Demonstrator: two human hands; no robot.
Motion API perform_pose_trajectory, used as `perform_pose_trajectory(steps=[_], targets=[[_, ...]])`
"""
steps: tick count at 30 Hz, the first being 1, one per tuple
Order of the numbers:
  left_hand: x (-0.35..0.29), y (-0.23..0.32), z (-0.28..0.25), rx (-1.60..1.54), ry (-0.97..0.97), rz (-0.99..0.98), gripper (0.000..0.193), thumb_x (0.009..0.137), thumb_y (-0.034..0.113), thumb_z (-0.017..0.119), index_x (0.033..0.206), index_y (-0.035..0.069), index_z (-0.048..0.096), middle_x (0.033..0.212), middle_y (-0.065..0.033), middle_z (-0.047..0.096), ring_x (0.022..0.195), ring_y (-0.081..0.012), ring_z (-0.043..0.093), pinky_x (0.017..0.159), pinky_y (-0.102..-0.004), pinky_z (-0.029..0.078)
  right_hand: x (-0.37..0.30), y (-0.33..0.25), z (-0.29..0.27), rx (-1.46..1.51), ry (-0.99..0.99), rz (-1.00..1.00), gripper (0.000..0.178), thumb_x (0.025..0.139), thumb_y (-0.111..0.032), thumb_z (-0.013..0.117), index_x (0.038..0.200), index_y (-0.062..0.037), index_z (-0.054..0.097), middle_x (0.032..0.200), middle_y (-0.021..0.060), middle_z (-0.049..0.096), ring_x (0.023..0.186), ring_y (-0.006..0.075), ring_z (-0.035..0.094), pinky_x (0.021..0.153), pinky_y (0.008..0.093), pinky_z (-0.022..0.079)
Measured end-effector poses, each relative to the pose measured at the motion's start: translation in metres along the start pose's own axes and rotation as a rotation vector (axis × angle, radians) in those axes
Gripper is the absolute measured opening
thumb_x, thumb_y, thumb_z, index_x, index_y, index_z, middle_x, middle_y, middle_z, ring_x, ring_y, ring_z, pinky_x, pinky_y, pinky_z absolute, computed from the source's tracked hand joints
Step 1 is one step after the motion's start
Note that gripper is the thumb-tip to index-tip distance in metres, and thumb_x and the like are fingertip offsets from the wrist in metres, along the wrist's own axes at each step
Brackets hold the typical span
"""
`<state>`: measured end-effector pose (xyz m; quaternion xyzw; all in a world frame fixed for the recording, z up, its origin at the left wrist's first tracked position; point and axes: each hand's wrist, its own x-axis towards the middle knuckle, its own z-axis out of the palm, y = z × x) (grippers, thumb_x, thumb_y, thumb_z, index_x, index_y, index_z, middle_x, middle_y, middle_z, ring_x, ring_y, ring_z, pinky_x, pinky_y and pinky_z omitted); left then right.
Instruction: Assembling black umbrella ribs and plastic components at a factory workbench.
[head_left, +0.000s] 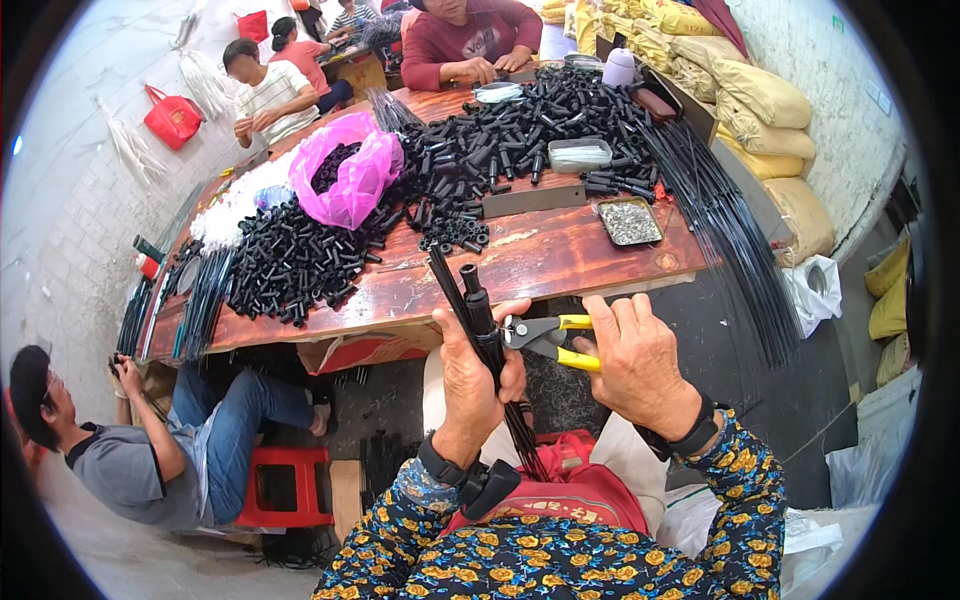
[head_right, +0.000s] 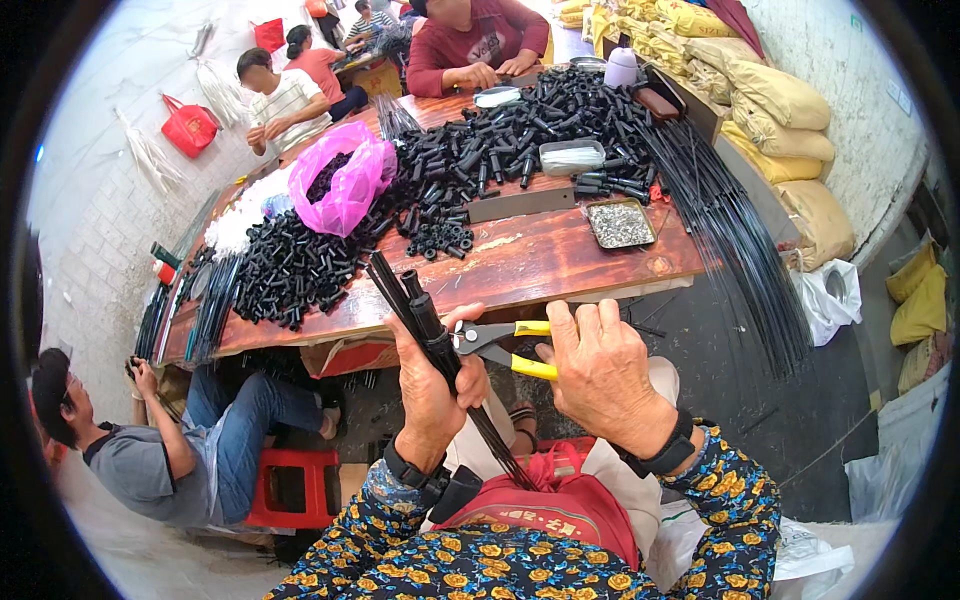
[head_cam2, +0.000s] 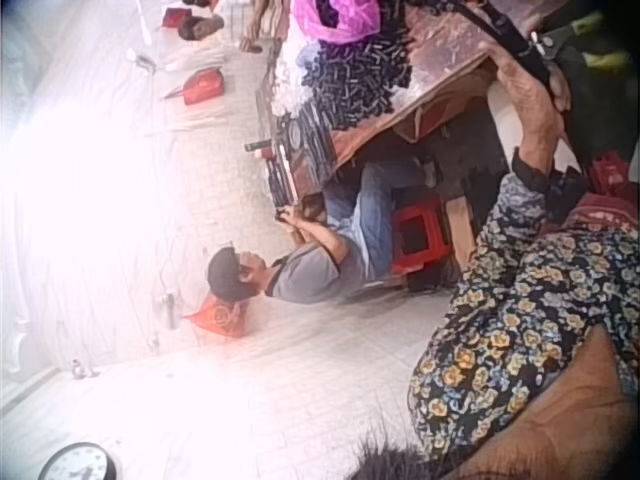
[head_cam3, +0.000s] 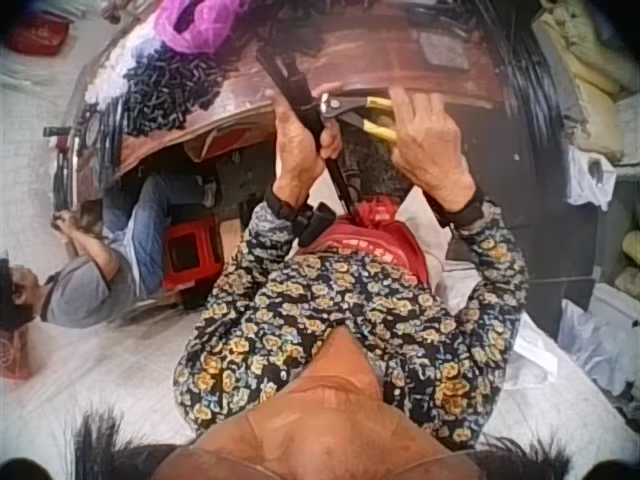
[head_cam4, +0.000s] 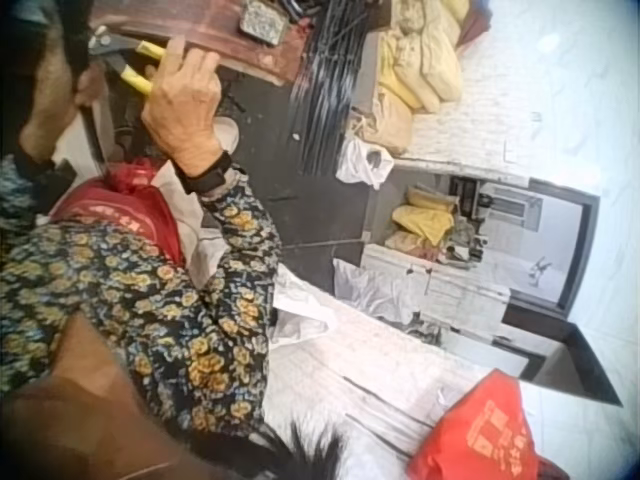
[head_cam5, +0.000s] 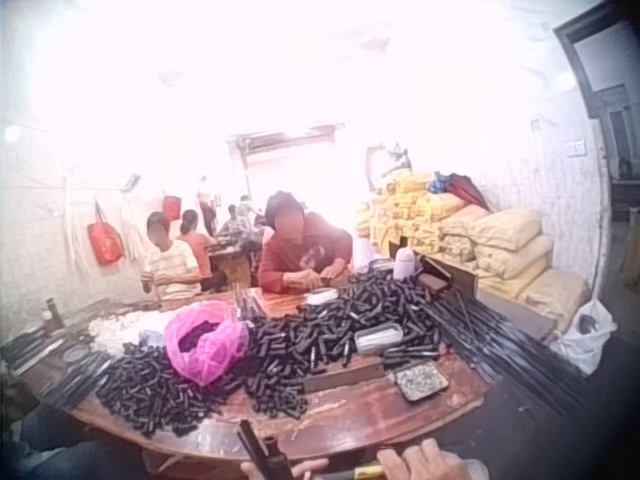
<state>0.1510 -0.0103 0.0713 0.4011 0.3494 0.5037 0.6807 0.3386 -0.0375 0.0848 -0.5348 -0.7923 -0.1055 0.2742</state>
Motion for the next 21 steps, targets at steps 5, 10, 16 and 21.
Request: perform_pose_trajectory(steps=[5, 10, 16, 21], targets=[[0.000, -0.002, 0.000, -0.006, 0.021, 0.002, 0.097, 0.083, 0.083, 0.017, 0.120, 0.004, 0.058, 0.044, 0.0025, 0.034, 0.035, -0.0097, 0.030, 0.037, -0.0259, 0.029, -0.001, 0.001, 0.016, 0.047, 0.041, 0.052, 0.028, 0.072, -0.015, 0.074, 0.087, -0.0040, 0.054, 0.078, 0.0101, 0.054, 0.073, 0.0286, 0.055, 0.060, 0.0387, 0.046], [0.003, -0.002, 0.002, -0.005, 0.004, 0.026, 0.097, 0.083, 0.083, 0.019, 0.124, 0.004, 0.056, 0.045, 0.0018, 0.036, 0.035, -0.0105, 0.031, 0.037, -0.0263, 0.029, 0.001, 0.012, 0.019, 0.125, 0.029, 0.072, 0.024, 0.073, -0.020, 0.074, 0.075, -0.0070, 0.054, 0.066, 0.0097, 0.057, 0.066, 0.0282, 0.058, 0.058, 0.0379, 0.046], [0.009, -0.006, 0.001, -0.097, -0.012, 0.047, 0.094, 0.087, 0.078, 0.022, 0.129, -0.001, 0.052, 0.046, 0.0010, 0.037, 0.034, -0.0101, 0.033, 0.036, -0.0254, 0.029, 0.015, 0.036, -0.009, 0.284, -0.028, 0.130, 0.018, 0.070, -0.014, 0.073, 0.079, -0.0052, 0.061, 0.069, 0.0128, 0.058, 0.063, 0.0326, 0.056, 0.060, 0.0407, 0.044], [0.009, -0.003, -0.007, -0.118, 0.005, 0.053, 0.093, 0.089, 0.077, 0.020, 0.129, 0.000, 0.053, 0.045, 0.0011, 0.034, 0.033, -0.0113, 0.029, 0.035, -0.0279, 0.028, 0.036, 0.094, -0.001, 0.619, -0.046, 0.401, 0.015, 0.070, -0.005, 0.065, 0.082, 0.0007, 0.060, 0.069, 0.0090, 0.061, 0.062, 0.0180, 0.057, 0.060, 0.0314, 0.045]])
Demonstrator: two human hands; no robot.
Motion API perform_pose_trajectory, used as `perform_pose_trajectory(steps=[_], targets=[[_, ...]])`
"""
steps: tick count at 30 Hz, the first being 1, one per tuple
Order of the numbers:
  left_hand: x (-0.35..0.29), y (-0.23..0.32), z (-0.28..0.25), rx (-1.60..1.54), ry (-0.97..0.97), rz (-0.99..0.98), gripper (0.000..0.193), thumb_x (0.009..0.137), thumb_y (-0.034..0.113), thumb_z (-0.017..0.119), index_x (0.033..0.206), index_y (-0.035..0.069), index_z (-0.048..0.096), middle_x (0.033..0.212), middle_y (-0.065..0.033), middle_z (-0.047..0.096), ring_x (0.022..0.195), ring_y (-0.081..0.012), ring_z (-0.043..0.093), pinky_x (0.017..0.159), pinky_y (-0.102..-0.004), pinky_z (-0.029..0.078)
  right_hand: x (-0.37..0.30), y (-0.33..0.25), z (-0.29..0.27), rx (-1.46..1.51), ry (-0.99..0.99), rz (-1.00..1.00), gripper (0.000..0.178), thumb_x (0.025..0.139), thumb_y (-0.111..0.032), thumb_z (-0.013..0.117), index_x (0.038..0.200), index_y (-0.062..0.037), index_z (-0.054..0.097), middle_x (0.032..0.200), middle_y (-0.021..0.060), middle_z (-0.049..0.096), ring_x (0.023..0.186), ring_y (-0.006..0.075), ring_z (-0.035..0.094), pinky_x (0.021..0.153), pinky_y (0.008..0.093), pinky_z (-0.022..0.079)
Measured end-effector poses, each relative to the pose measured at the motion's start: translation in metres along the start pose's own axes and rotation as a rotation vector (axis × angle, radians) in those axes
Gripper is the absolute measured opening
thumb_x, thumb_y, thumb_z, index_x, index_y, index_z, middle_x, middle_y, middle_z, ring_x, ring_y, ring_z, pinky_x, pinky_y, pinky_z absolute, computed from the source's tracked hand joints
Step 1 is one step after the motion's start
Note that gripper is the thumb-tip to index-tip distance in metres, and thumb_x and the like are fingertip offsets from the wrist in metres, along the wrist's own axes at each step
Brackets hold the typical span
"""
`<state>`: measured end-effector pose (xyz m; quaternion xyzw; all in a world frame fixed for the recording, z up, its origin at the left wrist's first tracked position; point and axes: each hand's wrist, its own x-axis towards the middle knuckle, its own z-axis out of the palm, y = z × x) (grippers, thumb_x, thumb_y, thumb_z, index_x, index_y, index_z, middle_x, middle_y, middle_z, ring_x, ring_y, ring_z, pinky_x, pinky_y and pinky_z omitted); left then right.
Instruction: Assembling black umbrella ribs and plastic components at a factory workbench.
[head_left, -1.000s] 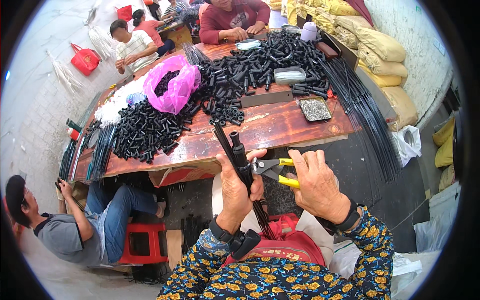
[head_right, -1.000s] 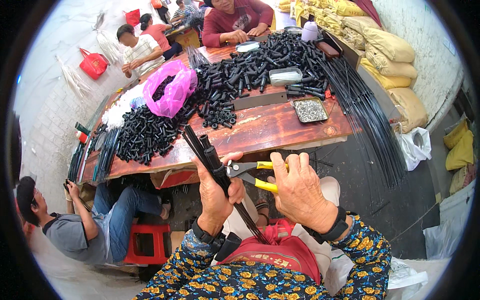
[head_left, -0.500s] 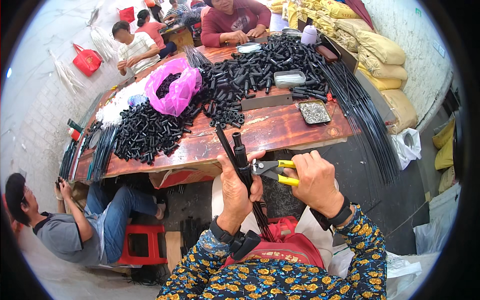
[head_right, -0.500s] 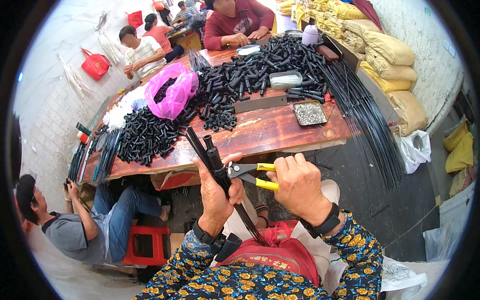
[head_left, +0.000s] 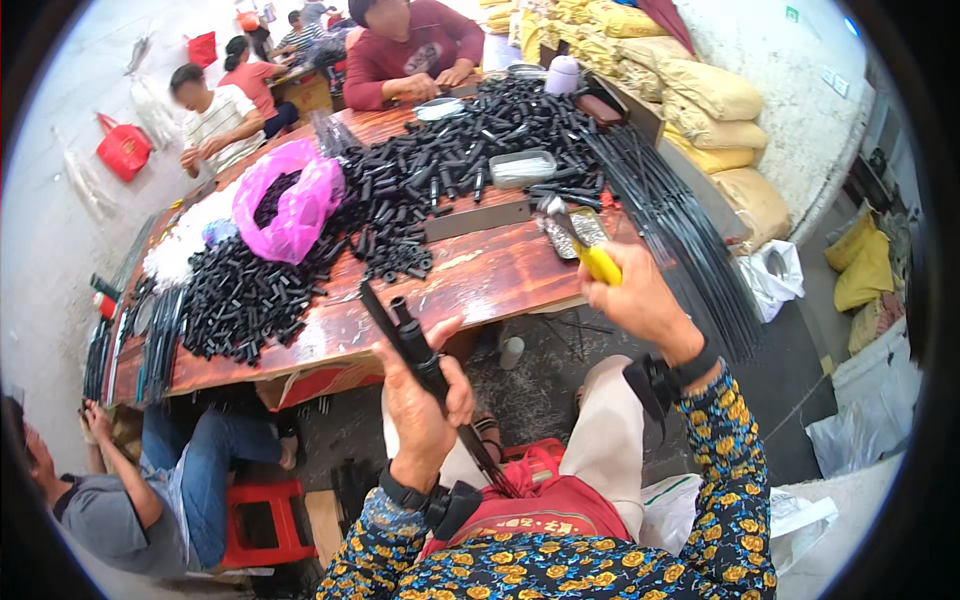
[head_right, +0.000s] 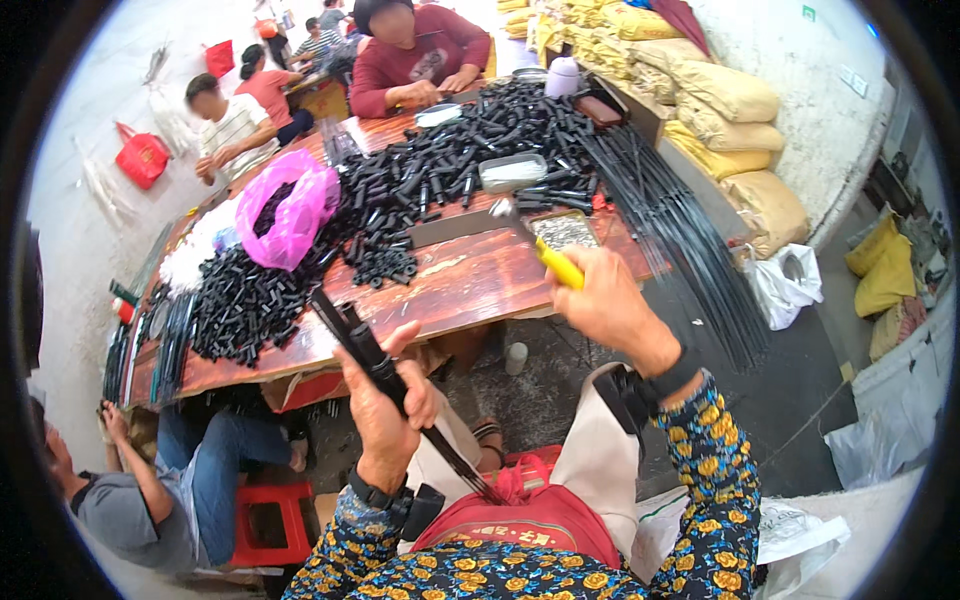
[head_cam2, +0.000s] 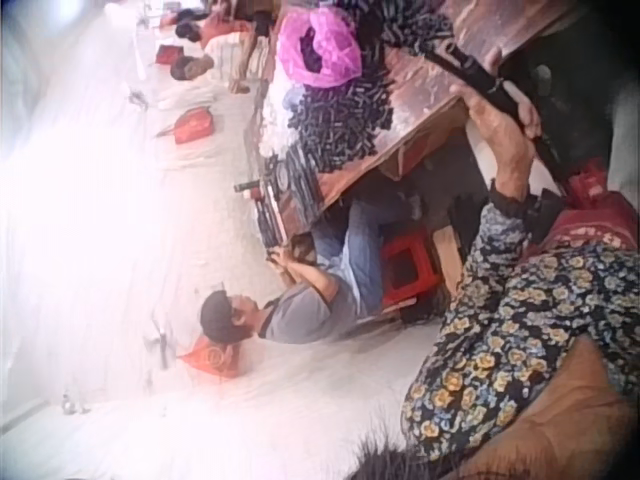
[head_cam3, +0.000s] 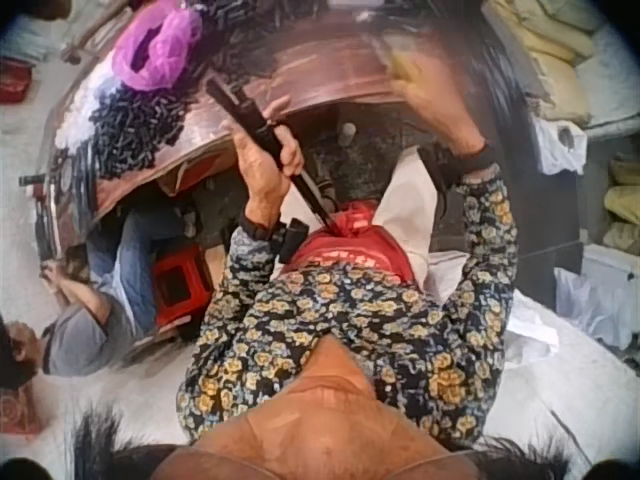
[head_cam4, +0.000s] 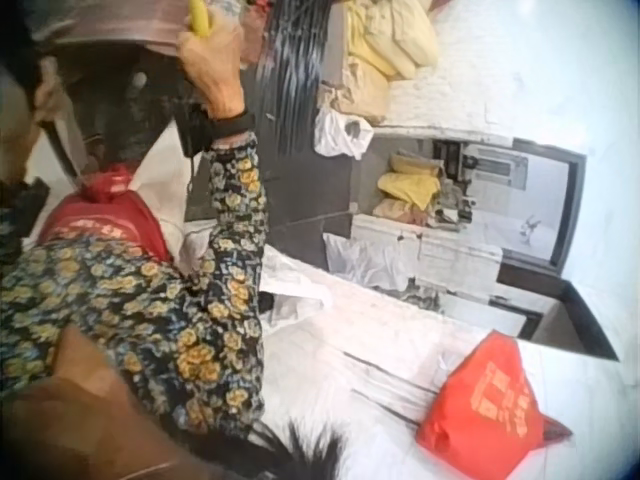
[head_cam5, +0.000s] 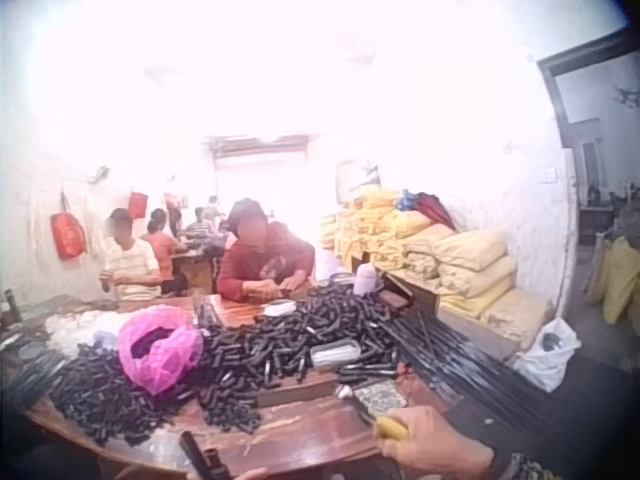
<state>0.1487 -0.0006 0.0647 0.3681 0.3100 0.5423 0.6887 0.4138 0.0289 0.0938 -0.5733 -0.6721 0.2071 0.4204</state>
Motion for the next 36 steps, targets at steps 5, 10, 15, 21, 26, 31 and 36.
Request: perform_pose_trajectory(steps=[5, 10, 15, 21, 26, 31, 36], targets=[[0.008, -0.006, 0.002, 0.006, -0.005, -0.010, 0.094, 0.090, 0.075, 0.017, 0.126, -0.004, 0.053, 0.044, 0.0008, 0.034, 0.032, -0.0112, 0.028, 0.034, -0.0278, 0.026, 0.055, 0.057, -0.019, -0.159, 0.085, 0.169, 0.016, 0.071, -0.008, 0.060, 0.084, -0.0002, 0.065, 0.077, 0.0230, 0.066, 0.073, 0.0376, 0.065, 0.065, 0.0433, 0.050], [0.017, -0.007, 0.000, 0.039, 0.020, 0.007, 0.092, 0.090, 0.075, 0.017, 0.122, -0.003, 0.055, 0.044, 0.0005, 0.034, 0.032, -0.0118, 0.028, 0.034, -0.0280, 0.027, 0.099, 0.086, 0.009, -0.629, 0.058, 0.149, 0.016, 0.073, -0.005, 0.059, 0.087, -0.0026, 0.068, 0.080, 0.0259, 0.066, 0.082, 0.0407, 0.066, 0.070, 0.0476, 0.051], [0.017, -0.009, -0.010, -0.013, 0.061, -0.061, 0.091, 0.090, 0.075, 0.021, 0.120, -0.004, 0.055, 0.047, -0.0003, 0.039, 0.035, -0.0111, 0.035, 0.036, -0.0263, 0.029, 0.104, 0.094, 0.035, -0.616, 0.042, -0.044, 0.021, 0.076, -0.018, 0.064, 0.084, 0.0015, 0.064, 0.080, 0.0282, 0.065, 0.077, 0.0435, 0.065, 0.069, 0.0505, 0.051], [0.022, -0.012, -0.007, 0.018, 0.039, -0.117, 0.093, 0.090, 0.075, 0.020, 0.126, -0.005, 0.050, 0.049, 0.0001, 0.040, 0.037, -0.0101, 0.036, 0.037, -0.0258, 0.031, 0.100, 0.114, 0.036, -0.738, 0.041, 0.018, 0.009, 0.074, -0.007, 0.062, 0.078, 0.0009, 0.064, 0.074, 0.0256, 0.065, 0.071, 0.0420, 0.065, 0.065, 0.0512, 0.051], [0.024, -0.010, -0.007, 0.027, 0.033, -0.076, 0.092, 0.092, 0.072, 0.021, 0.125, -0.008, 0.051, 0.049, 0.0003, 0.041, 0.037, -0.0086, 0.036, 0.037, -0.0250, 0.032, 0.107, 0.105, 0.037, -0.706, 0.032, 0.026, 0.011, 0.073, -0.004, 0.061, 0.080, 0.0025, 0.065, 0.077, 0.0279, 0.064, 0.075, 0.0440, 0.065, 0.067, 0.0510, 0.051], [0.024, -0.009, -0.006, 0.043, 0.018, -0.050, 0.092, 0.092, 0.072, 0.021, 0.124, -0.009, 0.051, 0.048, 0.0008, 0.041, 0.037, -0.0080, 0.037, 0.037, -0.0245, 0.032, 0.112, 0.111, 0.036, -0.627, 0.080, 0.017, 0.011, 0.072, -0.003, 0.060, 0.078, 0.0035, 0.066, 0.078, 0.0288, 0.064, 0.076, 0.0447, 0.064, 0.068, 0.0513, 0.051], [0.019, -0.007, -0.002, 0.055, 0.007, -0.035, 0.092, 0.092, 0.072, 0.021, 0.124, -0.009, 0.051, 0.048, 0.0008, 0.041, 0.037, -0.0080, 0.037, 0.036, -0.0245, 0.031, 0.105, 0.089, 0.027, -0.562, 0.038, 0.050, 0.018, 0.070, -0.006, 0.058, 0.081, 0.0014, 0.070, 0.079, 0.0268, 0.065, 0.076, 0.0439, 0.064, 0.069, 0.0511, 0.050]])
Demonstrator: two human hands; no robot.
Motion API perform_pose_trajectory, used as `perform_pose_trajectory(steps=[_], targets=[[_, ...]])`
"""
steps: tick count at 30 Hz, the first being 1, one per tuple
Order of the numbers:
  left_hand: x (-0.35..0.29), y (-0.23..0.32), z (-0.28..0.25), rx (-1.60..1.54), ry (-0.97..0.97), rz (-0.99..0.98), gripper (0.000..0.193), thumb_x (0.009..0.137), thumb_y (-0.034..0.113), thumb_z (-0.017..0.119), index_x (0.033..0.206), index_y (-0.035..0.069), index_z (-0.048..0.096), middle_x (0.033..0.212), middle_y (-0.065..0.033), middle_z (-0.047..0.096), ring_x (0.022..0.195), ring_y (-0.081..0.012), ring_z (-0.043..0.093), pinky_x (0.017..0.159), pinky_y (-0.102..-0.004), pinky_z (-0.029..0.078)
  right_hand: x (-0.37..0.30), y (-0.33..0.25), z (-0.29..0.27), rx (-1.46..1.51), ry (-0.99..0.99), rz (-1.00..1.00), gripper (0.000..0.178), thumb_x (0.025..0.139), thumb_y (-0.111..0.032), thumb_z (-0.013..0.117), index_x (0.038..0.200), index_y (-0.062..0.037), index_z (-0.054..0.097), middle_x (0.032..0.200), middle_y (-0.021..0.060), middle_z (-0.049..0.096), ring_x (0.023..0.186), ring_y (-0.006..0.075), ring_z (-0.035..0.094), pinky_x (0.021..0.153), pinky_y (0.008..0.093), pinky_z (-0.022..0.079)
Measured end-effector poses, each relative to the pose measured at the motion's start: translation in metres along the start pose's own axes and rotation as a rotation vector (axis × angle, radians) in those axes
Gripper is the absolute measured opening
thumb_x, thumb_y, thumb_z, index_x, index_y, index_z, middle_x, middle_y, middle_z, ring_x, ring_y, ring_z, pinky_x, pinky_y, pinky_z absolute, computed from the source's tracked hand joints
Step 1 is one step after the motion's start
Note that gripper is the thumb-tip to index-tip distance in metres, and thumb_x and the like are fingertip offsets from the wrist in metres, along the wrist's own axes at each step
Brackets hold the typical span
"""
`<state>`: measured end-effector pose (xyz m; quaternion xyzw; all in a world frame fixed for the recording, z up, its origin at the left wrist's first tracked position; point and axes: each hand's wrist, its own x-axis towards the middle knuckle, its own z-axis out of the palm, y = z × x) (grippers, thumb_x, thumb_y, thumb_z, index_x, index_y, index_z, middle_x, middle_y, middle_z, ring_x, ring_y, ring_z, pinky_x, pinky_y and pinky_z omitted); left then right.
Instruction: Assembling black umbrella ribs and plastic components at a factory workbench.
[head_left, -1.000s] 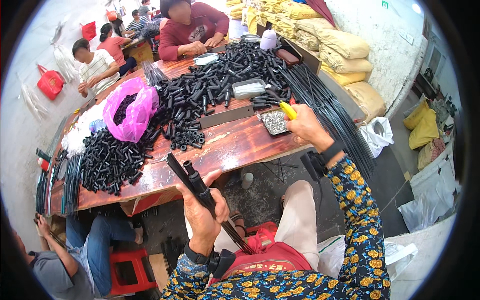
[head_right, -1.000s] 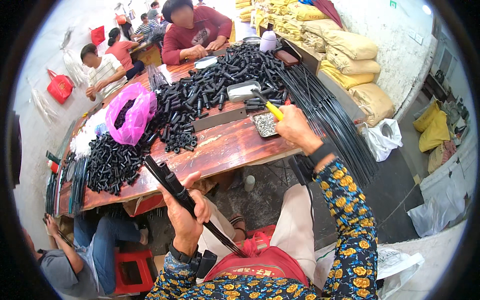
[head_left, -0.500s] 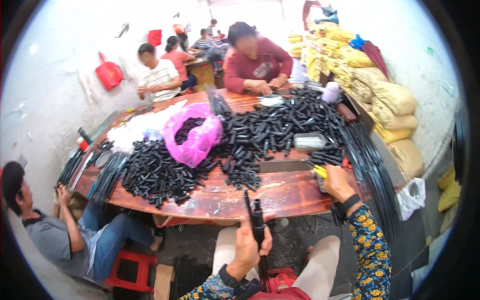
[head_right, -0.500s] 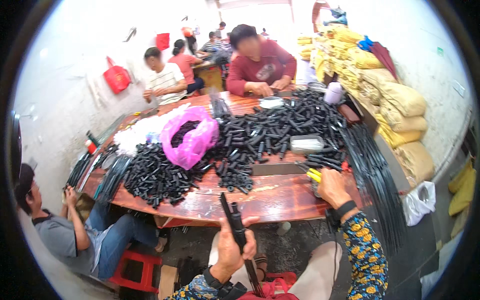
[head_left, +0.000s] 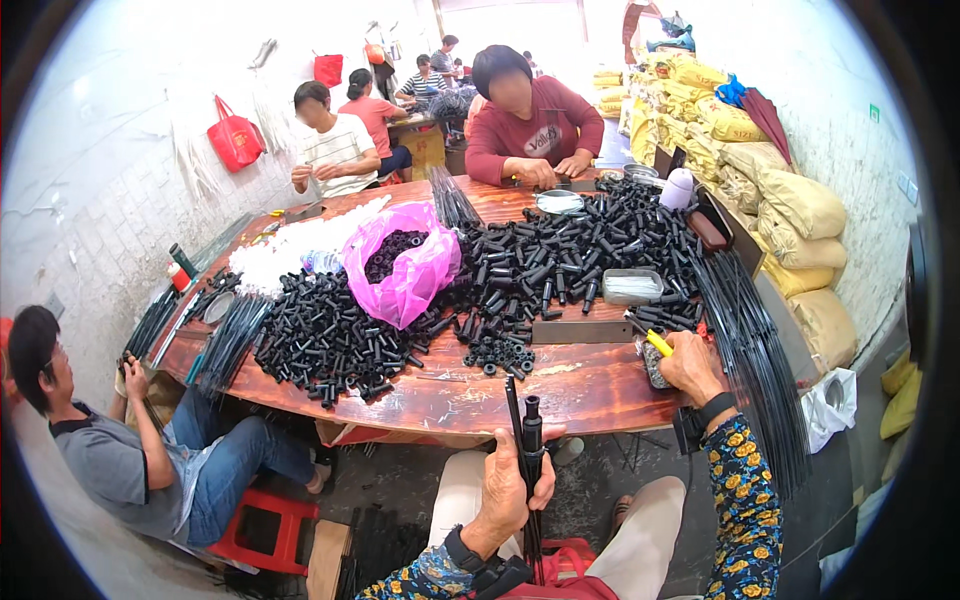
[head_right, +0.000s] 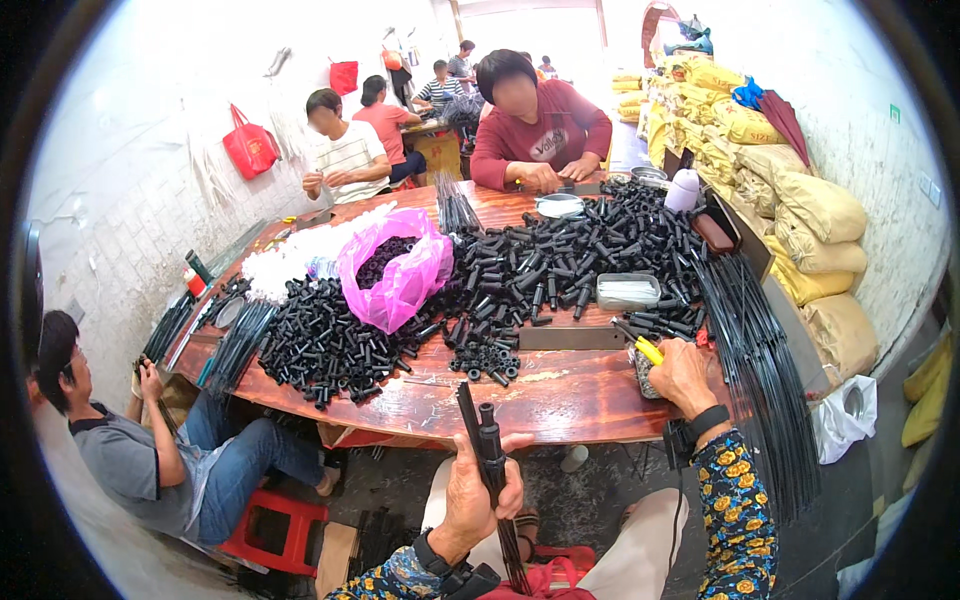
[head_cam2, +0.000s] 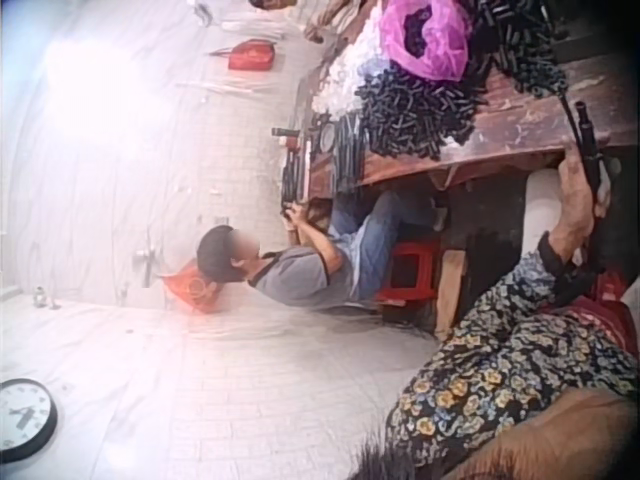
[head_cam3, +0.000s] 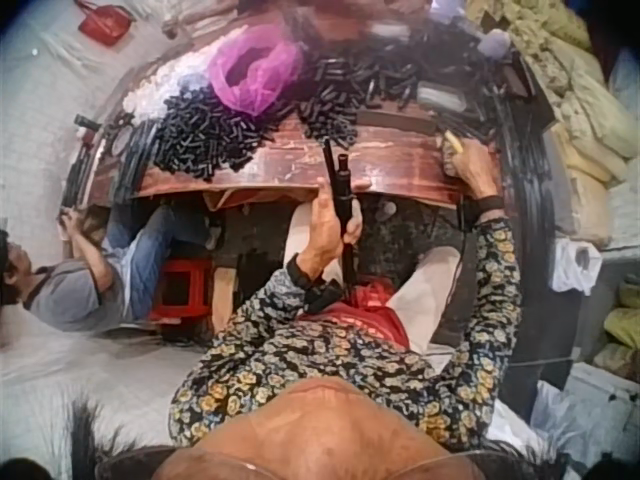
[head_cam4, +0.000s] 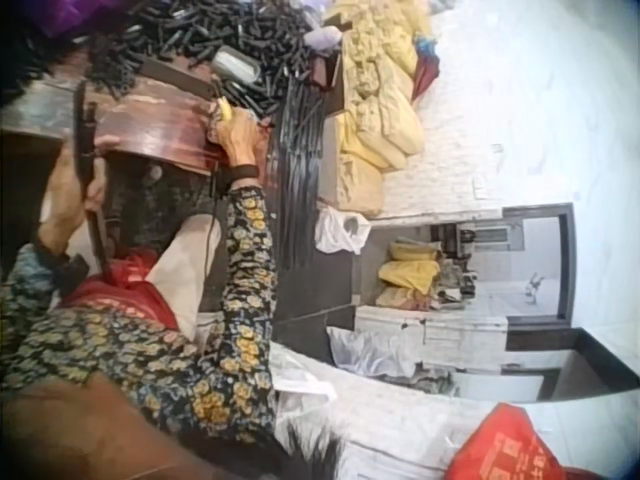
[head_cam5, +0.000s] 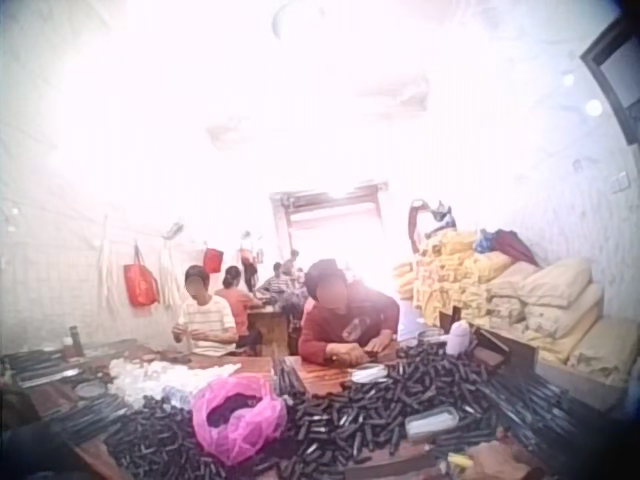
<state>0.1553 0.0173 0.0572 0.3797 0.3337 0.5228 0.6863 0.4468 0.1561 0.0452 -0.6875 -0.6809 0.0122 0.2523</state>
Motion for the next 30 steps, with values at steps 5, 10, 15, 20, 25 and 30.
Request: perform_pose_trajectory(steps=[5, 10, 15, 20, 25, 30], targets=[[0.002, -0.006, 0.001, -0.022, 0.029, -0.059, 0.092, 0.091, 0.074, 0.021, 0.120, -0.007, 0.054, 0.048, 0.0003, 0.041, 0.037, -0.0099, 0.037, 0.036, -0.0245, 0.030, 0.005, 0.019, 0.002, 0.072, -0.008, 0.110, 0.024, 0.070, -0.011, 0.059, 0.088, -0.0024, 0.072, 0.084, 0.0281, 0.065, 0.081, 0.0444, 0.065, 0.073, 0.0508, 0.050], [-0.004, 0.002, -0.002, -0.047, 0.068, -0.024, 0.092, 0.089, 0.077, 0.018, 0.120, 0.000, 0.056, 0.045, 0.0013, 0.036, 0.034, -0.0114, 0.032, 0.034, -0.0270, 0.028, 0.010, 0.021, -0.004, 0.576, 0.019, 0.170, 0.020, 0.073, -0.012, 0.060, 0.085, 0.0011, 0.068, 0.068, 0.0136, 0.065, 0.061, 0.0216, 0.061, 0.056, 0.0372, 0.046], [-0.002, -0.002, 0.001, -0.044, 0.043, 0.037, 0.092, 0.091, 0.074, 0.024, 0.123, -0.007, 0.054, 0.047, 0.0002, 0.041, 0.035, -0.0088, 0.033, 0.034, -0.0245, 0.028, -0.010, 0.015, -0.023, 1.198, -0.061, 0.276, 0.016, 0.076, 0.003, 0.066, 0.091, 0.0006, 0.063, 0.071, 0.0026, 0.059, 0.058, 0.0120, 0.056, 0.053, 0.0261, 0.046], [-0.009, -0.003, 0.010, -0.050, -0.012, 0.026, 0.093, 0.091, 0.074, 0.022, 0.125, -0.007, 0.053, 0.047, 0.0009, 0.039, 0.035, -0.0084, 0.032, 0.034, -0.0243, 0.028, -0.037, 0.019, -0.039, 1.462, -0.080, 0.201, 0.021, 0.082, -0.003, 0.070, 0.100, 0.0006, 0.062, 0.080, 0.0049, 0.061, 0.066, 0.0141, 0.060, 0.061, 0.0264, 0.050], [-0.013, -0.004, 0.012, -0.012, -0.025, 0.038, 0.089, 0.092, 0.073, 0.018, 0.126, -0.001, 0.055, 0.045, 0.0014, 0.035, 0.034, -0.0107, 0.029, 0.035, -0.0267, 0.028, -0.062, 0.003, -0.046, 1.617, -0.096, 0.064, 0.023, 0.084, -0.005, 0.070, 0.105, 0.0011, 0.062, 0.084, 0.0063, 0.063, 0.071, 0.0170, 0.062, 0.065, 0.0278, 0.052], [-0.017, -0.002, 0.016, 0.007, -0.035, 0.055, 0.089, 0.092, 0.072, 0.018, 0.125, -0.002, 0.054, 0.045, 0.0014, 0.035, 0.034, -0.0106, 0.030, 0.035, -0.0266, 0.029, -0.087, -0.020, -0.060, 1.612, -0.065, -0.044, 0.023, 0.086, -0.004, 0.067, 0.107, 0.0003, 0.060, 0.087, 0.0076, 0.063, 0.074, 0.0179, 0.063, 0.069, 0.0283, 0.052]])
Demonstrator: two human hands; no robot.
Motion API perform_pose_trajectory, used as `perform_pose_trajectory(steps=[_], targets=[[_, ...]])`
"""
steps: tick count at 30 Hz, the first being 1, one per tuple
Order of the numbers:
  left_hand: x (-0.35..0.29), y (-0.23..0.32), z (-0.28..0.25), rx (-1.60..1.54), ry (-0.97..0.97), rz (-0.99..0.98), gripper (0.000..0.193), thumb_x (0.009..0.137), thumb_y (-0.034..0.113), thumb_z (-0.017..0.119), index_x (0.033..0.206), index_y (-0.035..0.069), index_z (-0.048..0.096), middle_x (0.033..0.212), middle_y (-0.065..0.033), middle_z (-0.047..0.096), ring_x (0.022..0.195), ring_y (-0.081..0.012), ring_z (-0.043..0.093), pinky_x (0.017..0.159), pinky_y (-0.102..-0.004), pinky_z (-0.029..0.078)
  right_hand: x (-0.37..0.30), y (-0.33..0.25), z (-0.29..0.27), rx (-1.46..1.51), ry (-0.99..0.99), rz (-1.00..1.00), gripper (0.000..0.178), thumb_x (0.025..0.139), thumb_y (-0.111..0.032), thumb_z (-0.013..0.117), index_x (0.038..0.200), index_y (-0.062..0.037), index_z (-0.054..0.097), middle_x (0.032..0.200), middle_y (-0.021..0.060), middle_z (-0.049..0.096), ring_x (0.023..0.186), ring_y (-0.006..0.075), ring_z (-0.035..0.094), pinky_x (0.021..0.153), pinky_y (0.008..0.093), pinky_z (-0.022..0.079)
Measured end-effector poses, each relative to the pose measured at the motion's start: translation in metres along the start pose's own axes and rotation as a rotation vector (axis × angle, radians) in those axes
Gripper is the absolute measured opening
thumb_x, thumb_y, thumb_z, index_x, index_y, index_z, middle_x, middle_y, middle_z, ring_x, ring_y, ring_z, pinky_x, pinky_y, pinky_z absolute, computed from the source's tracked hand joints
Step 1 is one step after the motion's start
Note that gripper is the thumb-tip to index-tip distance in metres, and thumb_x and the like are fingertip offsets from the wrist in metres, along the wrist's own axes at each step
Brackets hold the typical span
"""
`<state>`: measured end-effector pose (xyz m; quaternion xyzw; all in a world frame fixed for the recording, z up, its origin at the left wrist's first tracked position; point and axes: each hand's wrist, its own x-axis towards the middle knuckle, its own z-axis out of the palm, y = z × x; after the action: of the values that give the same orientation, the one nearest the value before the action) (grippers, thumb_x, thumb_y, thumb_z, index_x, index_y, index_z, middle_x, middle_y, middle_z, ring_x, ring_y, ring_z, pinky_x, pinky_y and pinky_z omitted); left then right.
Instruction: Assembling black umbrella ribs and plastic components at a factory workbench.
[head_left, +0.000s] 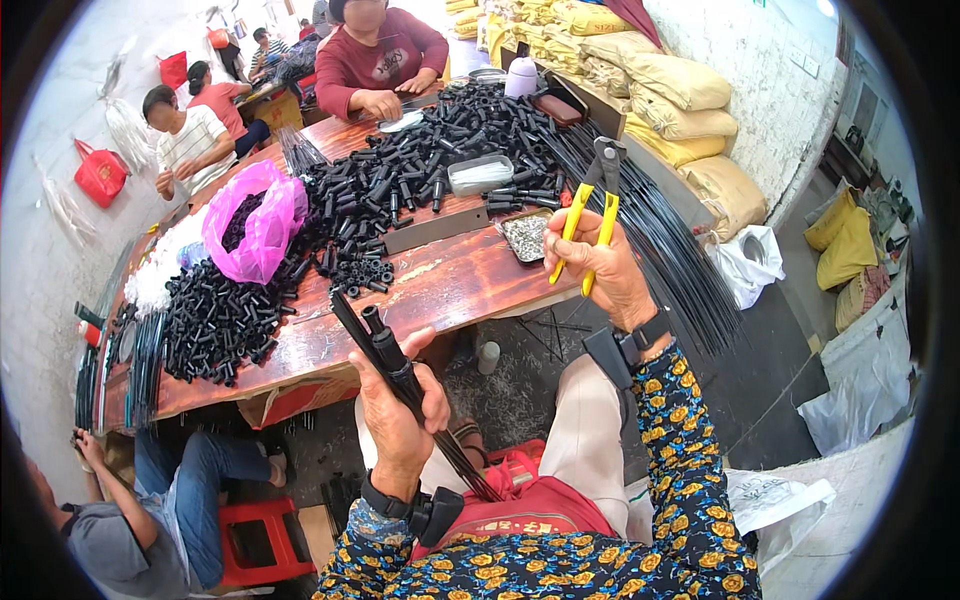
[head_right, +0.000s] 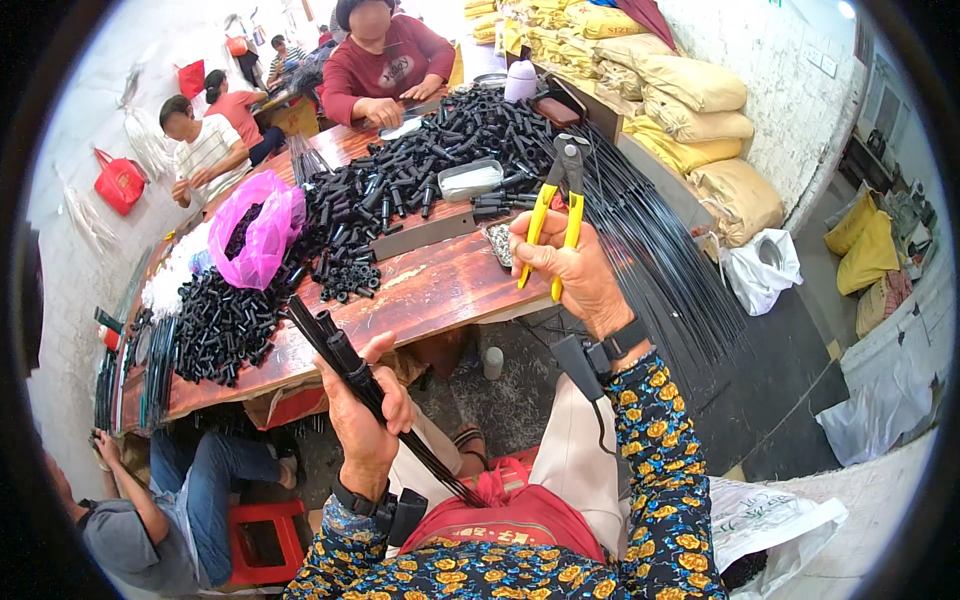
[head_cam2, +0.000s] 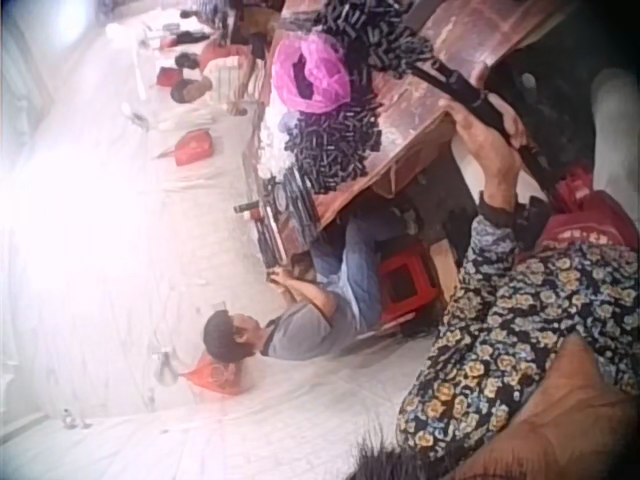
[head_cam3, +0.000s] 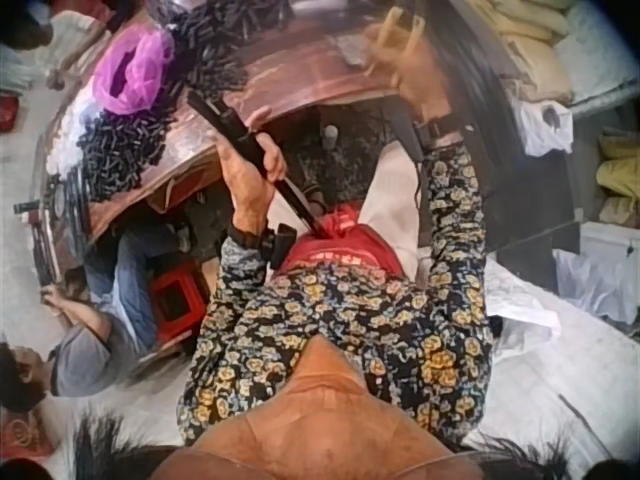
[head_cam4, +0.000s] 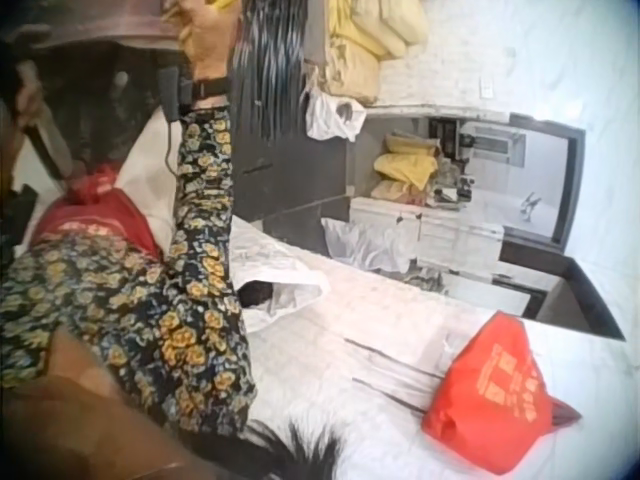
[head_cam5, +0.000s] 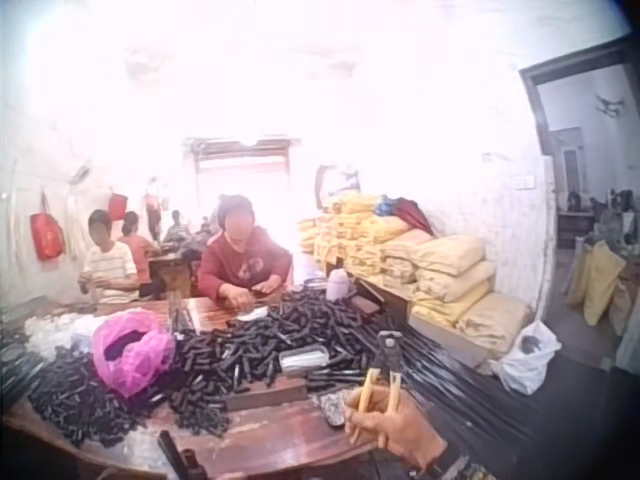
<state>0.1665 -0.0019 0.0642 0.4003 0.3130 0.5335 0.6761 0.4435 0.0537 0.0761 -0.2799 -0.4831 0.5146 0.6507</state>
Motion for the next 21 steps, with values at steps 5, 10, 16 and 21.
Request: perform_pose_trajectory(steps=[5, 10, 16, 21], targets=[[-0.003, 0.000, 0.005, -0.001, -0.015, 0.016, 0.094, 0.090, 0.075, 0.020, 0.125, -0.006, 0.052, 0.046, 0.0009, 0.038, 0.035, -0.0088, 0.032, 0.035, -0.0248, 0.027, -0.022, -0.014, 0.020, -0.136, -0.020, -0.035, 0.025, 0.085, -0.007, 0.068, 0.107, 0.0002, 0.059, 0.087, 0.0069, 0.062, 0.077, 0.0172, 0.063, 0.070, 0.0295, 0.052], [-0.008, 0.003, 0.008, 0.000, -0.026, 0.017, 0.094, 0.089, 0.076, 0.024, 0.125, -0.006, 0.052, 0.048, 0.0010, 0.039, 0.036, -0.0087, 0.033, 0.036, -0.0248, 0.027, -0.037, -0.016, 0.047, -0.206, -0.040, -0.102, 0.026, 0.085, -0.007, 0.069, 0.108, -0.0001, 0.059, 0.087, 0.0056, 0.061, 0.077, 0.0150, 0.062, 0.069, 0.0280, 0.052], [-0.009, -0.002, 0.005, 0.157, -0.045, 0.143, 0.051, 0.093, 0.022, 0.059, 0.135, -0.001, 0.045, 0.053, 0.0028, 0.041, 0.038, -0.0070, 0.035, 0.037, -0.0234, 0.031, -0.053, -0.001, 0.082, -0.348, -0.058, -0.074, 0.021, 0.086, -0.001, 0.064, 0.106, 0.0012, 0.061, 0.087, 0.0009, 0.062, 0.077, 0.0072, 0.057, 0.069, 0.0224, 0.048], [-0.013, 0.007, 0.012, 0.032, 0.012, 0.138, 0.078, 0.077, -0.001, 0.069, 0.146, 0.003, 0.032, 0.068, 0.0041, 0.054, 0.046, -0.0026, 0.044, 0.040, -0.0184, 0.033, -0.064, 0.011, 0.115, -0.839, -0.237, -0.360, 0.031, 0.072, 0.003, 0.062, 0.103, 0.0003, 0.058, 0.093, 0.0194, 0.061, 0.089, 0.0402, 0.059, 0.076, 0.0436, 0.048]])
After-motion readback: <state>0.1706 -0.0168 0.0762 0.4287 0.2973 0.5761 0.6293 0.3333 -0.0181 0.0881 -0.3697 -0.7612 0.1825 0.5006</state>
